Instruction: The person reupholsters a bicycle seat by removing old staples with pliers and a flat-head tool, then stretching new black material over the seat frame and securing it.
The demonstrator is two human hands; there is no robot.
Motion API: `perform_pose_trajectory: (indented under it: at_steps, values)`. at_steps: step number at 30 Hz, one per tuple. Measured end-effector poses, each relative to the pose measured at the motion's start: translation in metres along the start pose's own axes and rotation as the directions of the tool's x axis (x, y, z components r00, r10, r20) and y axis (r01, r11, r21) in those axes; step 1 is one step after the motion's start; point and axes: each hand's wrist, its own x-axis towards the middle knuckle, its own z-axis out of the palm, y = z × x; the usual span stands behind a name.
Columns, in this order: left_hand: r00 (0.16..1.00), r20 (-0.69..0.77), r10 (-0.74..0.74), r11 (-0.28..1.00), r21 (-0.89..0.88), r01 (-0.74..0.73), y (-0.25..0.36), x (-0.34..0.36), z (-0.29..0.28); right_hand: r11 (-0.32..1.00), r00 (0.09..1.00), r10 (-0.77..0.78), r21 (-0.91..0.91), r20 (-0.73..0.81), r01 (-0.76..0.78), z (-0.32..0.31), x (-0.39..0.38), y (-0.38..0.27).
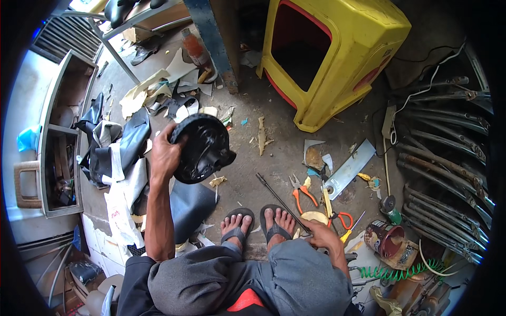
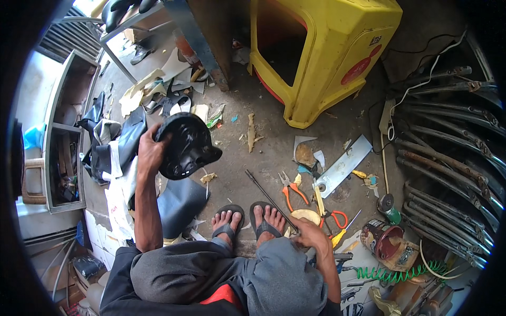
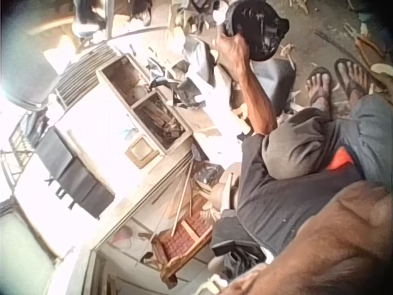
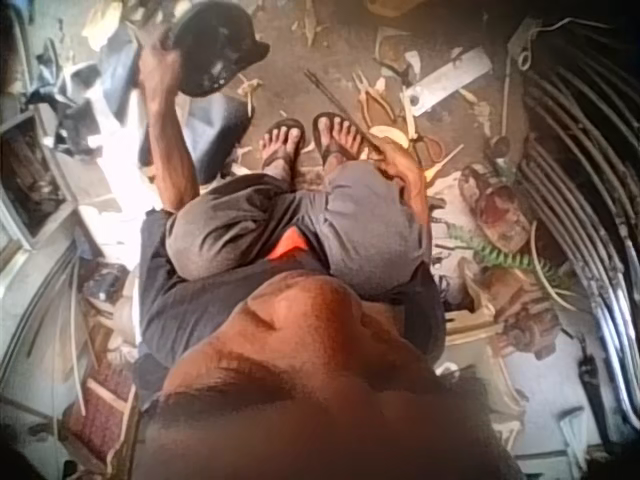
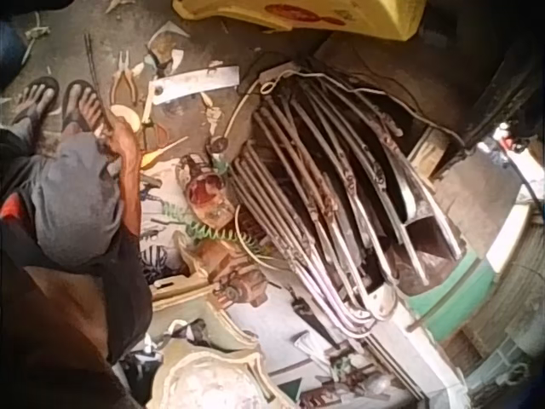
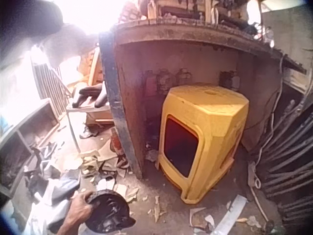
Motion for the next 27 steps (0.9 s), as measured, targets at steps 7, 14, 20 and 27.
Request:
perform_pose_trajectory:
  at_steps: [7,14,20,27]
  values:
    - [0.992,0.108,-0.059,0.995,0.081,0.050,-0.019,-0.025,0.017,0.978,0.827,-0.037,-0.192,-0.561,-0.086,-0.082,0.082,-0.037]
    - [0.976,0.195,-0.100,0.989,0.124,0.077,-0.013,-0.039,0.034,0.914,0.793,-0.376,-0.331,-0.478,0.234,-0.050,0.213,-0.041]
    - [0.947,0.277,-0.160,0.987,0.078,0.143,-0.022,-0.043,0.040,0.902,0.803,-0.414,-0.314,-0.428,0.298,-0.056,0.218,-0.030]
    - [0.780,0.523,-0.343,0.828,-0.224,0.514,-0.055,-0.046,0.071,0.987,0.902,-0.158,-0.084,-0.402,0.136,-0.060,0.206,-0.041]
